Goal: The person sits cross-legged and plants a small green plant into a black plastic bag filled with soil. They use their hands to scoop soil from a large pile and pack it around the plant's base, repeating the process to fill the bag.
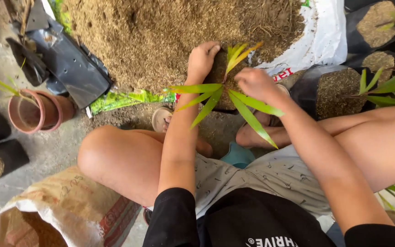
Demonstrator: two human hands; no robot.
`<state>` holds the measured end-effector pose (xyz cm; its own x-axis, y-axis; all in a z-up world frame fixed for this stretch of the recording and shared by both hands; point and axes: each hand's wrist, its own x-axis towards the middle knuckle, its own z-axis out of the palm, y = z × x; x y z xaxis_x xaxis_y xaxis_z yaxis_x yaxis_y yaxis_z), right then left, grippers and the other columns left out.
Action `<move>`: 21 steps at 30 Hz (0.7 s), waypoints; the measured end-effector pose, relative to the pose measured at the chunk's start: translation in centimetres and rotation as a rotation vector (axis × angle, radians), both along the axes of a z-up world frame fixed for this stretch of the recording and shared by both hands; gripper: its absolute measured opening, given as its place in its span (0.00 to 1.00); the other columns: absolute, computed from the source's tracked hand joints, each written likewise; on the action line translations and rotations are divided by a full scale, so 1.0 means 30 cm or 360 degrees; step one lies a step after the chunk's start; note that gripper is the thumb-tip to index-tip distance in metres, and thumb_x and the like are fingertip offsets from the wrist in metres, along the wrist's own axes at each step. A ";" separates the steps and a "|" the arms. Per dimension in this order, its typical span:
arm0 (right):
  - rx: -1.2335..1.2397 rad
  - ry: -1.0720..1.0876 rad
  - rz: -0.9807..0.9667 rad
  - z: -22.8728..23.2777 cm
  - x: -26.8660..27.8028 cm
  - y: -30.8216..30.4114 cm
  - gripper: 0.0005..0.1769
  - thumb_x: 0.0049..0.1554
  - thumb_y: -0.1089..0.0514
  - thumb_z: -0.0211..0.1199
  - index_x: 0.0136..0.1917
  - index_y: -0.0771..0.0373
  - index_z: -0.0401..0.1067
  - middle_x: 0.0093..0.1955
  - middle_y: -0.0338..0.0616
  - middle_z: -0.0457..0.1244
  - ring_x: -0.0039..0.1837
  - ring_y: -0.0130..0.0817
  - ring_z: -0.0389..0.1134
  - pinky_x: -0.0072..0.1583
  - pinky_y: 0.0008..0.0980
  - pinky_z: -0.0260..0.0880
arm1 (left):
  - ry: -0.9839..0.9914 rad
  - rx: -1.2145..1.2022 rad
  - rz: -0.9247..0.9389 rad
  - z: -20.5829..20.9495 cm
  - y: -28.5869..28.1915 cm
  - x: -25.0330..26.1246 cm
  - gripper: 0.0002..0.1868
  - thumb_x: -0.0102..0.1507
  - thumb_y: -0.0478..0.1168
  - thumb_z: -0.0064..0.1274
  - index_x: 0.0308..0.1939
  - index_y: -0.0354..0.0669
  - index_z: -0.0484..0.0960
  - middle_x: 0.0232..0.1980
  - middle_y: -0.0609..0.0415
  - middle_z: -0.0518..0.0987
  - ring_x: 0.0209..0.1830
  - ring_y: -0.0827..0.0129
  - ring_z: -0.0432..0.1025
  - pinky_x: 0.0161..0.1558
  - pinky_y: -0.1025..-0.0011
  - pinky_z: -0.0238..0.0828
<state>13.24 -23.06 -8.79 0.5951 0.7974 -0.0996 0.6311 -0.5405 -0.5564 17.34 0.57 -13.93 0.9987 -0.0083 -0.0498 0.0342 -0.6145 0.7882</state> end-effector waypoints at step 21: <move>0.1220 0.1265 -0.1838 0.069 0.145 -0.086 0.18 0.58 0.56 0.56 0.62 0.56 0.69 0.52 0.42 0.70 0.43 0.25 0.75 0.39 0.23 0.81 | -0.0693 0.0280 -0.0229 0.046 0.190 -0.132 0.19 0.62 0.29 0.43 0.47 0.53 0.85 0.44 0.57 0.83 0.47 0.57 0.79 0.54 0.60 0.76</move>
